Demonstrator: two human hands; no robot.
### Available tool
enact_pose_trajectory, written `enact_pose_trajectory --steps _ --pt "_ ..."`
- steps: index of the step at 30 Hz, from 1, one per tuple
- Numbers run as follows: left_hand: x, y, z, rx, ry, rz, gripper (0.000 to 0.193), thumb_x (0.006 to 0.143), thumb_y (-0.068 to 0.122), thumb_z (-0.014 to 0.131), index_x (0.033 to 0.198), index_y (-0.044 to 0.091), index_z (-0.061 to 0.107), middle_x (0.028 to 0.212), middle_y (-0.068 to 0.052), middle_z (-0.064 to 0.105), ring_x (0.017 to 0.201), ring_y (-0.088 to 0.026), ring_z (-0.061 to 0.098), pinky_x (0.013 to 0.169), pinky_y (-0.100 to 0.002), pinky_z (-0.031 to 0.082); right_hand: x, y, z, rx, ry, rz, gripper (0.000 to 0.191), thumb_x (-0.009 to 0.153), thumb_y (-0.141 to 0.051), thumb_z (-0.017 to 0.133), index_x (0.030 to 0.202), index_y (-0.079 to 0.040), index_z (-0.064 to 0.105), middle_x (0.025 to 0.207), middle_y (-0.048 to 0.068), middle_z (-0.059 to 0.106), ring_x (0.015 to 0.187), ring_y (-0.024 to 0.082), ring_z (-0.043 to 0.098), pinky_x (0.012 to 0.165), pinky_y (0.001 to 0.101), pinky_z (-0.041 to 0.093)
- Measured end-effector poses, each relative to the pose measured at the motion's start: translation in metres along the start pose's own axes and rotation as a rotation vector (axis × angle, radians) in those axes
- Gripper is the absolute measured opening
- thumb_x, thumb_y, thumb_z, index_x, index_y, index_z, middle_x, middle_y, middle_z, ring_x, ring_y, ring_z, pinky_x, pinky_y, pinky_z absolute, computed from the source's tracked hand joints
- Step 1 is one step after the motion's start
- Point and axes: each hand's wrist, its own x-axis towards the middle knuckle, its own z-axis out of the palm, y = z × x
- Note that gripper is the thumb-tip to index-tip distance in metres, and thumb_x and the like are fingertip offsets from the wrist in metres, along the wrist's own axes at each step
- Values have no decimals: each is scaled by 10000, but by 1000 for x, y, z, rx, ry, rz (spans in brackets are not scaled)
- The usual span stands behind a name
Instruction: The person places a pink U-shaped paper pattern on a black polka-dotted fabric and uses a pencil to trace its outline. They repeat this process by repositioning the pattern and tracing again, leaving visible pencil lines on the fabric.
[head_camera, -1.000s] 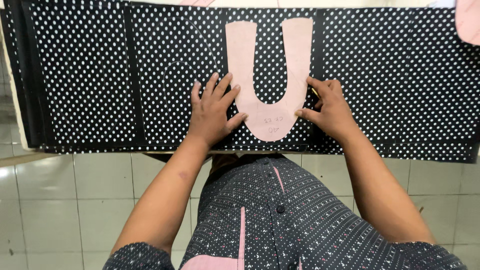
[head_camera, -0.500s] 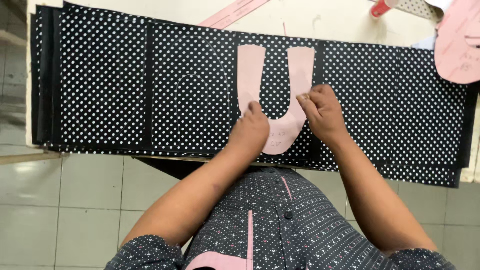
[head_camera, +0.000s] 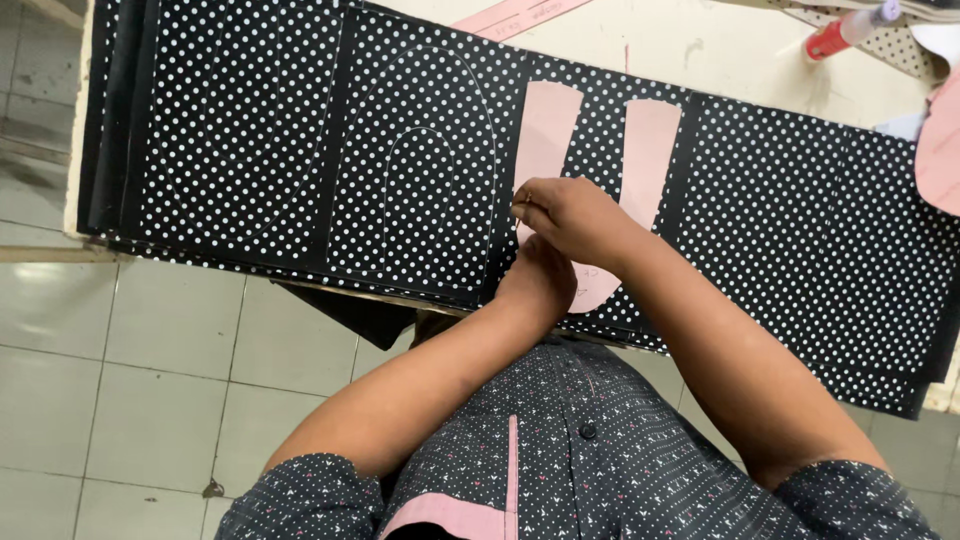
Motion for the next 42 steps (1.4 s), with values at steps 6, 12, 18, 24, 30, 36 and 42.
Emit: enact_pose_trajectory --steps 6,12,18,24,30,36,42 --pt "6 -13 -17 -475 36 -234 308 1008 133 471 1164 -108 582 1149 -286 633 1001 -350 657 863 -442 556 22 -2 1 -242 145 -239 117 936 -169 666 919 -76 735 831 95 744 730 324 687 698 448 506" --pt "19 -57 -64 -847 8 -607 593 1049 254 412 1537 -42 254 1465 -281 426 932 -466 696 796 -520 568 84 2 -28 -161 273 -236 111 985 -131 657 919 -49 694 850 131 713 748 357 673 677 435 524" --pt "39 -103 -89 -97 -103 -216 830 890 88 636 1550 -136 185 1700 -345 63 1496 -408 391 755 -395 620 125 13 -48 -167 332 -116 130 1014 -160 667 1010 -39 715 889 153 725 781 361 688 696 433 541" --pt "52 -132 -141 -274 -404 -247 1512 546 159 1009 1604 -20 -55 1664 -256 -199 1161 -344 647 824 -319 592 149 23 -63 -173 368 -51 161 1010 -188 678 1051 -40 727 935 155 738 830 348 698 731 429 542" --pt "50 -139 -162 -332 -418 -245 1541 521 141 1010 1618 27 -65 1670 -217 -236 1127 -344 674 843 -340 593 153 32 -64 -170 389 -36 165 1023 -196 677 1050 -42 727 937 155 731 839 347 693 738 432 536" --pt "58 -135 -156 -415 -374 -265 1539 492 77 1014 1620 61 -34 1671 -183 -224 1151 -361 645 848 -341 593 145 47 -66 -161 417 -89 152 1019 -172 666 1056 -34 716 949 153 732 861 347 697 738 427 539" --pt "61 -134 -160 -386 -367 -253 1550 507 159 1016 1632 66 -46 1679 -206 -208 1080 -320 688 816 -338 595 117 68 -86 -254 431 0 158 1036 -188 678 1041 -36 720 955 159 730 835 350 695 733 427 542"
